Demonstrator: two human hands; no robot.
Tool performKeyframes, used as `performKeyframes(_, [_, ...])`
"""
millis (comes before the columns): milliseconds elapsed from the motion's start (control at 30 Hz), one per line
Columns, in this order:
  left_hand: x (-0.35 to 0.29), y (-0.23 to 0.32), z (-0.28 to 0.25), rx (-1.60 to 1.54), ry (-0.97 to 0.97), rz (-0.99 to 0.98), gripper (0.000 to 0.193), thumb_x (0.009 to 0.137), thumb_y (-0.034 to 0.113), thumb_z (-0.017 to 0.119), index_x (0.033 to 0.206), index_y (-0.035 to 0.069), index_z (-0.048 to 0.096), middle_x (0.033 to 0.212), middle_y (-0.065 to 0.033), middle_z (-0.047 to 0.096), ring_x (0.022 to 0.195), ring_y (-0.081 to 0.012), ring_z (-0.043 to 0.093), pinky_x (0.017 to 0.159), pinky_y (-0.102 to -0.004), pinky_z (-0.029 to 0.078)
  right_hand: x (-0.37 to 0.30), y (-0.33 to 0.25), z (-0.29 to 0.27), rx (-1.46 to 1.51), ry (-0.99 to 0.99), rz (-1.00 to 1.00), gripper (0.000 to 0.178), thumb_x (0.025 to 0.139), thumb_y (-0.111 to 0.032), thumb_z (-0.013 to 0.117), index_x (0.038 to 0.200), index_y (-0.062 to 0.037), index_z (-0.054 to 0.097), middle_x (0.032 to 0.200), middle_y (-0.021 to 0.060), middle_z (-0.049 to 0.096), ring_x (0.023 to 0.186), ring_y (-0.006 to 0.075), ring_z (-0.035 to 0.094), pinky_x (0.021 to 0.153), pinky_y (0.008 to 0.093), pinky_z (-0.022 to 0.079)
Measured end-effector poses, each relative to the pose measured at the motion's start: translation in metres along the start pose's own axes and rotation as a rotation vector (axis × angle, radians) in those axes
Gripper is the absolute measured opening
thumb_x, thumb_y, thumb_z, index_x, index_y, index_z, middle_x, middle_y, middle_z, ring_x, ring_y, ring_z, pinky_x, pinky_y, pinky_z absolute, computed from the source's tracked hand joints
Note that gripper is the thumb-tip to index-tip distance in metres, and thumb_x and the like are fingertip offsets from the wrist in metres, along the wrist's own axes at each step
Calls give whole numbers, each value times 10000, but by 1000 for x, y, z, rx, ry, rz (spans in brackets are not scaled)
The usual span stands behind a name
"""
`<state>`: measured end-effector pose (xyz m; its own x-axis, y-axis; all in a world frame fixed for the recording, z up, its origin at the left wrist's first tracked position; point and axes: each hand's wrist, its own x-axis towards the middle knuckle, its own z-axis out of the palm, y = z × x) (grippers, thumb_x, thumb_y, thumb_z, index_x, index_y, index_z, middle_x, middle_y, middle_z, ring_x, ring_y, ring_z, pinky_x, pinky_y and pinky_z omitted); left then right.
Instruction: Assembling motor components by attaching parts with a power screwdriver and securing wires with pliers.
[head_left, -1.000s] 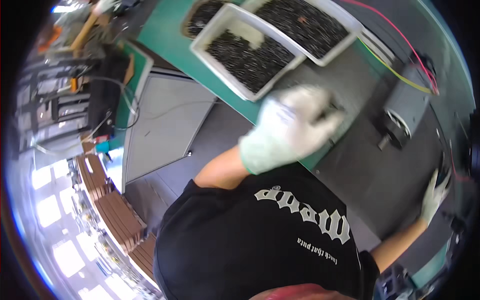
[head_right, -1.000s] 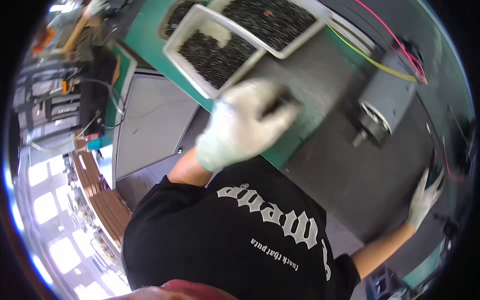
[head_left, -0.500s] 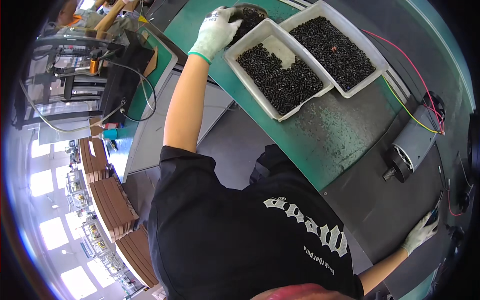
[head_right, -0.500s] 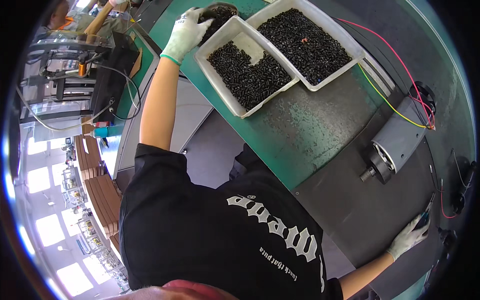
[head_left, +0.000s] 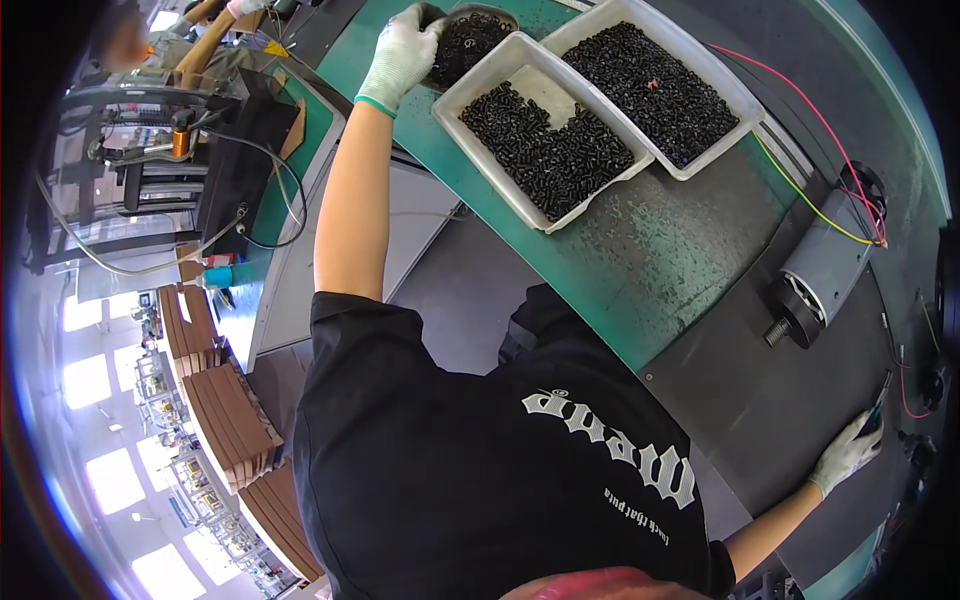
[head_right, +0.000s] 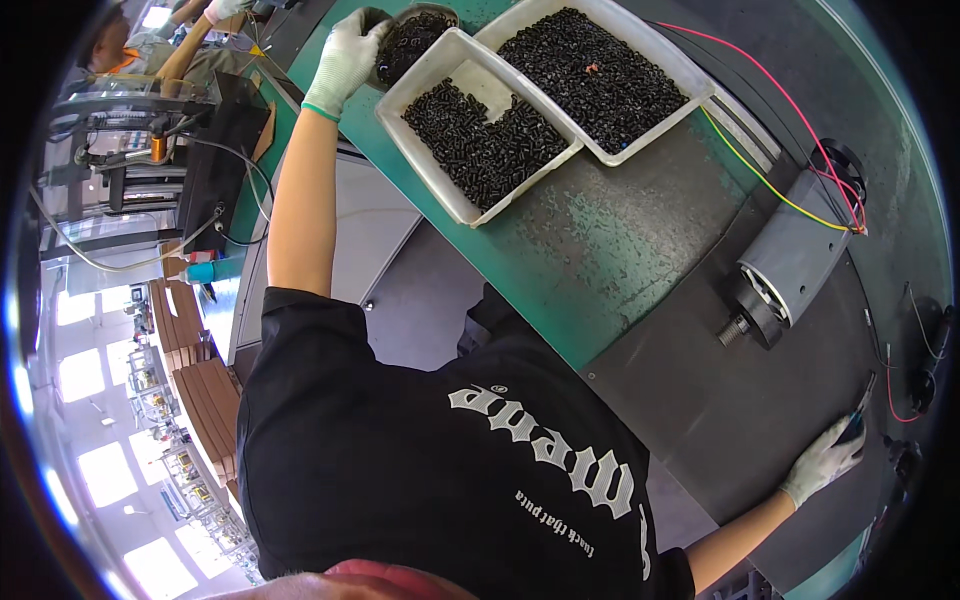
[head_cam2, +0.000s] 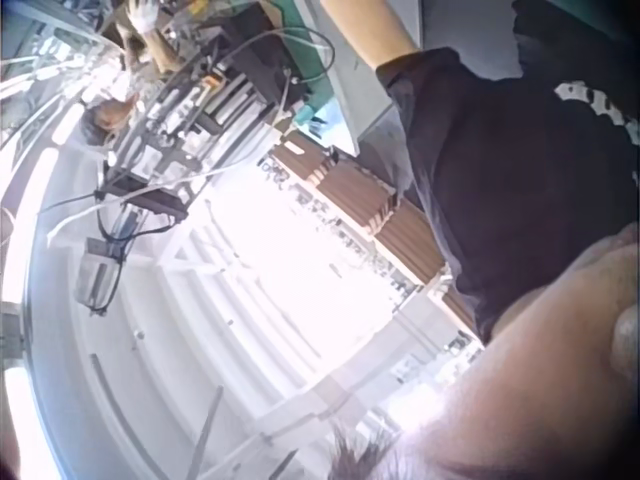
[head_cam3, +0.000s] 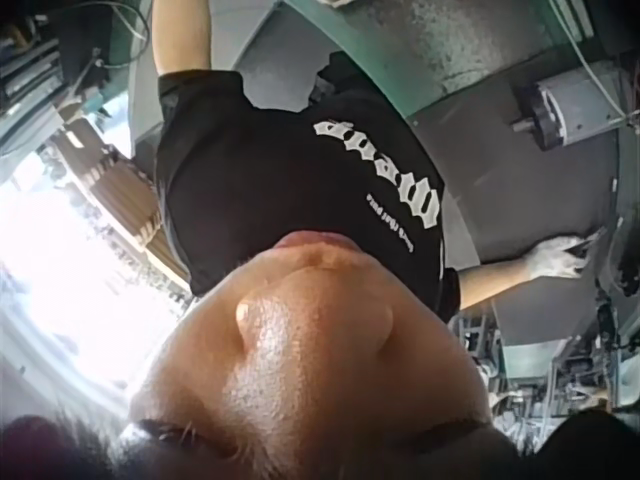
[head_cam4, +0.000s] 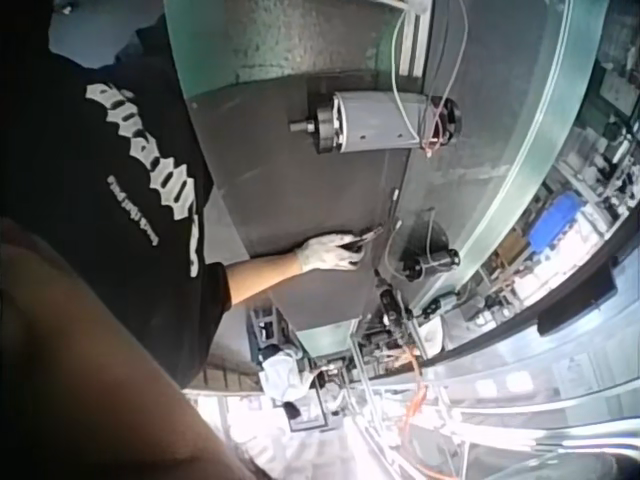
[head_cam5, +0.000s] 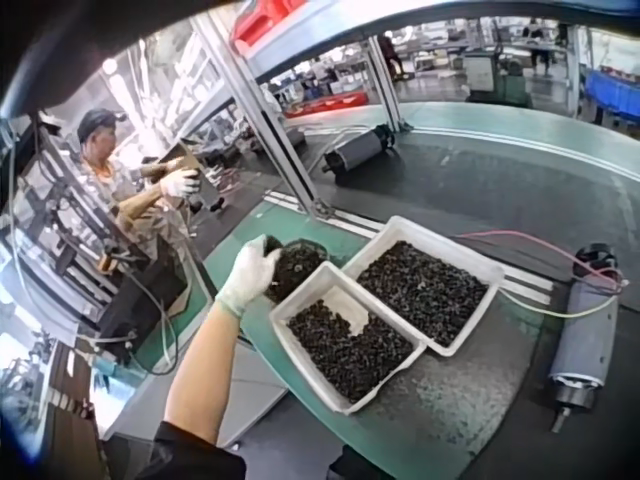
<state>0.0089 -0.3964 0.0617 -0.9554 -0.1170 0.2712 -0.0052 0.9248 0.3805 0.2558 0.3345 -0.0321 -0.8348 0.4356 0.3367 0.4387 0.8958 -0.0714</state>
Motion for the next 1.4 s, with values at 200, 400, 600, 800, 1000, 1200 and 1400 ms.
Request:
performKeyframes(200, [2, -36, 13, -366, -64, -350, 268, 912, 176, 586, 1102, -10, 620, 904, -97, 682, 750, -158, 632, 691, -280, 513, -5, -12, -7, 262, 269, 249, 471, 974, -363, 531, 1183, 58, 551, 1185, 233, 569, 1038, 334, 594, 887, 405, 489])
performKeyframes(400, [-12, -44, 13, -589, 57, -335, 233, 929, 167, 567, 1034, -33, 624, 845, -45, 648, 670, -68, 551, 620, -215, 461, -6, -16, -16, 593, 249, 360, 489, 950, -338, 581, 1202, 79, 551, 1189, 217, 582, 1044, 290, 601, 903, 359, 488])
performKeyframes(600, [-55, 64, 11, -1346, -48, -218, 183, 925, 103, 506, 912, -32, 628, 756, -43, 627, 677, -110, 588, 589, -259, 469, -33, -53, -60, 860, 233, 356, 416, 910, -163, 605, 1262, 51, 546, 1216, 114, 582, 1011, 201, 579, 893, 316, 452])
performKeyframes(800, [-176, 288, 48, -1765, -722, -234, 183, 920, 175, 583, 1014, 23, 541, 911, -103, 618, 619, -90, 543, 599, -224, 464, -36, -213, -126, 852, 146, -367, 555, 738, -110, 693, 1274, -22, 581, 1132, 126, 589, 1020, 230, 563, 915, 357, 458])
performKeyframes(1000, [-173, 316, 53, -1973, -694, -203, 116, 933, 71, 535, 1026, 2, 536, 949, -137, 638, 639, -100, 556, 582, -243, 477, -21, -210, -147, 405, 204, -601, 512, 724, -114, 705, 1220, -13, 631, 1107, 150, 574, 1041, 261, 551, 927, 372, 466])
performKeyframes(1200, [-173, 309, 60, -1945, -728, -173, 141, 928, 66, 544, 1041, -18, 535, 945, -151, 647, 663, -99, 581, 578, -241, 491, -17, -216, -150, 372, 247, -687, 523, 710, -155, 716, 1222, -67, 648, 1106, 124, 601, 1040, 264, 554, 911, 373, 476])
performKeyframes(1400, [-173, 311, 55, -1754, -582, -143, 161, 937, 107, 529, 997, -41, 552, 863, -163, 648, 696, -181, 635, 619, -291, 517, -13, -228, -145, 344, 140, -629, 493, 706, -118, 688, 1195, -65, 653, 1043, 110, 632, 1001, 261, 572, 909, 366, 472])
